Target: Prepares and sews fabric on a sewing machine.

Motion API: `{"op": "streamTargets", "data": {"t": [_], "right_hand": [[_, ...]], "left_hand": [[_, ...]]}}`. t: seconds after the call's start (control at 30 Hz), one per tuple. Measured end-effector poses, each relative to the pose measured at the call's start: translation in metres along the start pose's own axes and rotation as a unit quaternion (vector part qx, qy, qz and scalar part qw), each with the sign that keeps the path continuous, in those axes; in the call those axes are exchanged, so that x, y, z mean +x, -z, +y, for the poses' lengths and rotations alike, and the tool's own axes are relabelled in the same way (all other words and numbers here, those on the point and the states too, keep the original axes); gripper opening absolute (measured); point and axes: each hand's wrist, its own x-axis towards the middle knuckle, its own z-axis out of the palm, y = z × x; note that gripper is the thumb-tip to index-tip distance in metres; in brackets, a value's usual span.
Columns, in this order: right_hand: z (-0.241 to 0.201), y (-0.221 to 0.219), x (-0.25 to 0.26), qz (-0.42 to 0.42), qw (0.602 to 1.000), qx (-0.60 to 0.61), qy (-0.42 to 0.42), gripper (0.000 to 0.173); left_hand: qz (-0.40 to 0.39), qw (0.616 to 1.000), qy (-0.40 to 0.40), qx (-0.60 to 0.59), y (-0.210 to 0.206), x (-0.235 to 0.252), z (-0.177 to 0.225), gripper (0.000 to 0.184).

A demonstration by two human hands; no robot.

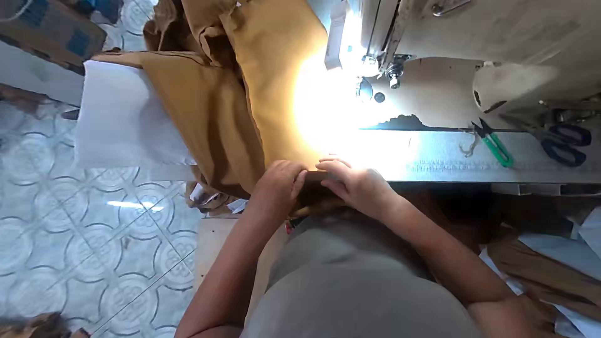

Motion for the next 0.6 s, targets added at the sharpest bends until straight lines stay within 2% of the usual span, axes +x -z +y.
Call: {"op": "streamTargets", "data": {"t": [0.13,0.3,0.4,0.47,0.6], "right_hand": [[0.013,-0.015,-0.001,0.036,0.998,-0.055,-0.018,0.020],[0.014,-0.016,0.000,0.041,0.996,-0.062,-0.043,0.024],[0.016,-0.018,0.003,0.077,0.987,-0.134,-0.035,0.014],[0.018,-0.017,0.003,0.102,0.976,-0.188,-0.037,0.011],[0.022,-0.016,-0.002,0.101,0.955,-0.265,-0.083,0.015]], "left_hand": [[0.039,0.999,0.036,0.002,-0.008,-0.001,0.002,0.012],[0.108,0.993,0.054,-0.004,-0.017,-0.003,0.000,0.014],[0.131,0.991,0.005,0.013,-0.028,-0.005,-0.002,0.018],[0.132,0.991,-0.032,0.021,-0.032,-0.008,-0.009,0.029],[0.201,0.977,-0.019,0.072,-0.023,-0.011,-0.019,0.031]]}}
